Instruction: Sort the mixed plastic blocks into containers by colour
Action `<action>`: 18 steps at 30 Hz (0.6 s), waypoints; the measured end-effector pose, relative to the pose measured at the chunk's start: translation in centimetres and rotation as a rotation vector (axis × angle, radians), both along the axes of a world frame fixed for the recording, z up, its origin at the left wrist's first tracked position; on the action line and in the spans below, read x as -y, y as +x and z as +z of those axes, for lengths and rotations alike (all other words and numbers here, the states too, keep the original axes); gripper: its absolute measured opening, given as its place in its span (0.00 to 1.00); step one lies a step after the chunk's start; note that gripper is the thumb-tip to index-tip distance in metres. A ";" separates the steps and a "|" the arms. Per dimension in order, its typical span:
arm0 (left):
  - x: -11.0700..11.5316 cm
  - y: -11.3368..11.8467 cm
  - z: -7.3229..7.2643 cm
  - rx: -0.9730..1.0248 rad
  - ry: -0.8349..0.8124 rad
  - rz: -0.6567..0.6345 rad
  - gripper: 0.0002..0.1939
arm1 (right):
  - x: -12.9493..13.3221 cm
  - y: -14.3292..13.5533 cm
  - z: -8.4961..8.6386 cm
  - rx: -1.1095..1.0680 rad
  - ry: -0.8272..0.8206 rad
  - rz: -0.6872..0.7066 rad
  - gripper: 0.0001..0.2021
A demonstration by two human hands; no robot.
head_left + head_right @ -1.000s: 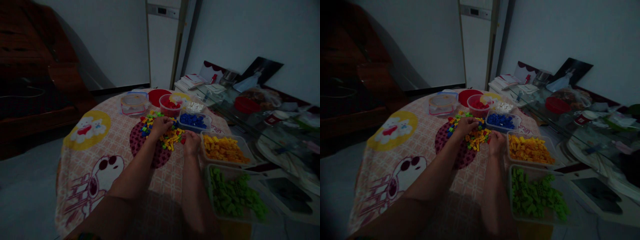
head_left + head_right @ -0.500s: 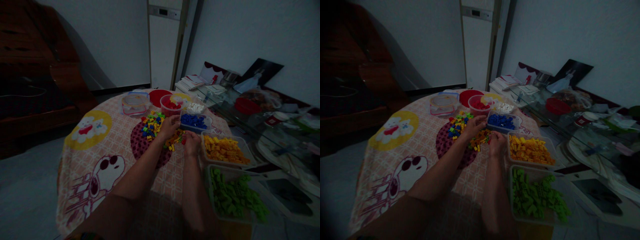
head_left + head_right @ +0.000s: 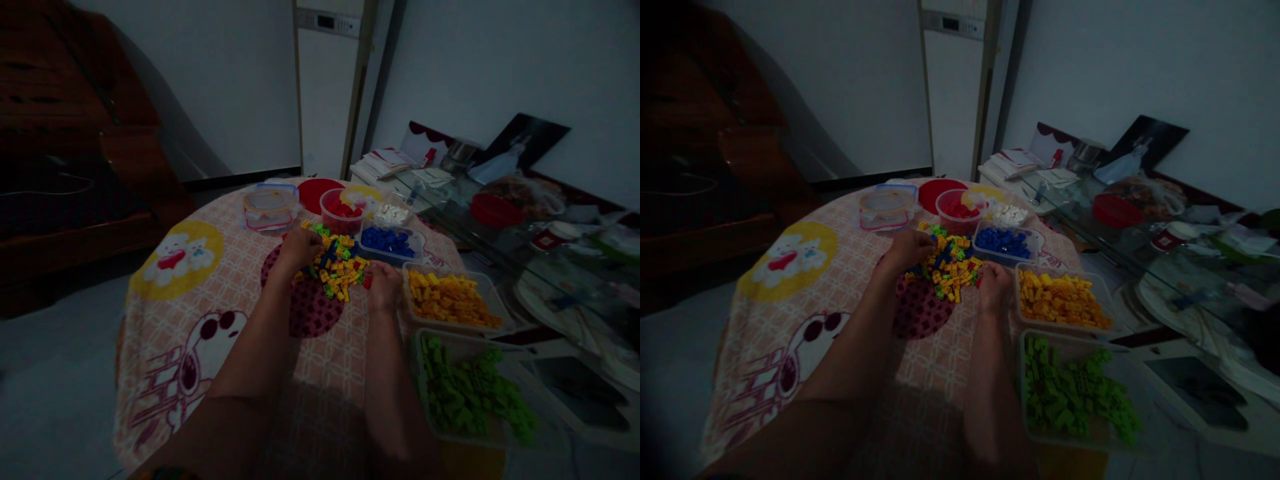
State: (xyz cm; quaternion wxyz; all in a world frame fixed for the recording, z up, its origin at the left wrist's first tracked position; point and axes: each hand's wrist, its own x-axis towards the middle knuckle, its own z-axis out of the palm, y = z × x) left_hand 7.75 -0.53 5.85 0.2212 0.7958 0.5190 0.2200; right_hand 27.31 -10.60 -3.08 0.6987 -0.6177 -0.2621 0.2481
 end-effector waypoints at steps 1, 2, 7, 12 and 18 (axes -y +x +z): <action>0.1 0.1 -0.1 -0.038 -0.012 -0.002 0.07 | 0.0 -0.1 0.2 -0.018 -0.005 -0.024 0.13; 0.3 0.3 -0.2 -0.079 -0.025 0.000 0.07 | 0.0 -0.3 0.4 -0.036 -0.007 -0.041 0.13; 1.2 1.3 -0.1 -0.296 -0.040 -0.012 0.07 | 0.2 -0.7 1.1 -0.056 -0.012 -0.059 0.12; 1.5 1.6 0.2 -0.368 -0.028 -0.029 0.07 | 0.1 -0.5 1.0 -0.075 -0.019 -0.060 0.12; 1.6 2.0 -0.5 -0.327 -0.011 -0.018 0.02 | 0.0 -0.3 0.5 -0.029 -0.015 -0.051 0.13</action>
